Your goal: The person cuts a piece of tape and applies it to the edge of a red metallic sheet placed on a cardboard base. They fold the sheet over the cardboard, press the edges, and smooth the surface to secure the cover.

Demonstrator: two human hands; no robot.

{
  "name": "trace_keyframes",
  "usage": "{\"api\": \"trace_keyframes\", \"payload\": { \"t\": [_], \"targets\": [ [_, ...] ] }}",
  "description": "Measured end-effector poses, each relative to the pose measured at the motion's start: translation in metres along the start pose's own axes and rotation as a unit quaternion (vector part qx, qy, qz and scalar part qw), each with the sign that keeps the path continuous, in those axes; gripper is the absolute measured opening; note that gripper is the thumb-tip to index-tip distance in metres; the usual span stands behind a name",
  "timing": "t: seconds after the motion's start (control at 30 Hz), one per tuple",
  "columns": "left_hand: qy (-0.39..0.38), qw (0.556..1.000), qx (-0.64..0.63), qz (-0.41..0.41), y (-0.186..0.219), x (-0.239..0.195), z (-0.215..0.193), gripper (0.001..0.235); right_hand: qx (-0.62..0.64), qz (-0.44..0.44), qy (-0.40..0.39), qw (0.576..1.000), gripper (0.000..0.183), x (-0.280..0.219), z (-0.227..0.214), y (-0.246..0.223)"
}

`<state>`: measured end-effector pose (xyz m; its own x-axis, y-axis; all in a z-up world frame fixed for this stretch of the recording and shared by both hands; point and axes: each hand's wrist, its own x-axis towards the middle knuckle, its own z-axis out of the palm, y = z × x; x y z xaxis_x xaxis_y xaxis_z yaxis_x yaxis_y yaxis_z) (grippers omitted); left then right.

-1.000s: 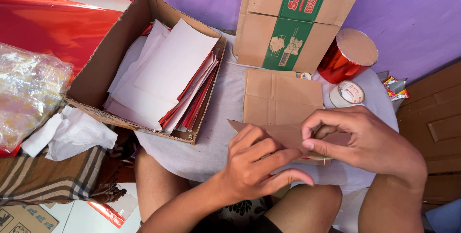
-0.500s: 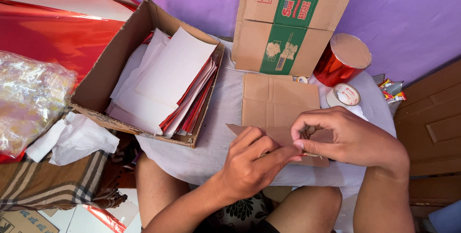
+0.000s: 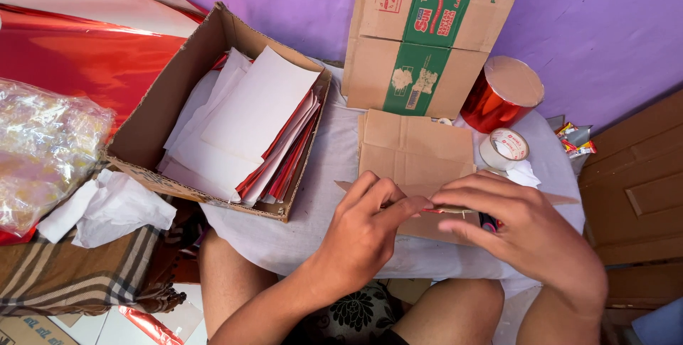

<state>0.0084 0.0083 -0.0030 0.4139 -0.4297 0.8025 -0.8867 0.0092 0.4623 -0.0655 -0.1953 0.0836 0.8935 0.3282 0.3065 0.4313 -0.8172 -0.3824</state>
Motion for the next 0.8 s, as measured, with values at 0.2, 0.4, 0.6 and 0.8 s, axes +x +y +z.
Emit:
{"api": "trace_keyframes", "payload": {
  "t": [0.2,0.4,0.6,0.8],
  "targets": [
    [-0.016,0.998,0.061,-0.030,0.004,0.009,-0.011,0.030,-0.016,0.004,0.058,0.998,0.013,-0.001,0.009,0.002],
    [-0.017,0.997,0.076,-0.014,0.001,0.011,-0.023,0.034,-0.077,0.068,0.019,0.995,0.033,-0.018,0.012,0.015],
    [0.043,0.989,0.118,0.079,0.007,0.006,-0.024,0.023,-0.151,0.003,0.130,0.980,0.054,-0.025,0.012,-0.021],
    [0.084,0.976,0.178,0.088,-0.068,-0.037,0.027,0.017,-0.185,0.026,0.140,0.972,0.044,-0.034,0.099,0.066]
  ]
}}
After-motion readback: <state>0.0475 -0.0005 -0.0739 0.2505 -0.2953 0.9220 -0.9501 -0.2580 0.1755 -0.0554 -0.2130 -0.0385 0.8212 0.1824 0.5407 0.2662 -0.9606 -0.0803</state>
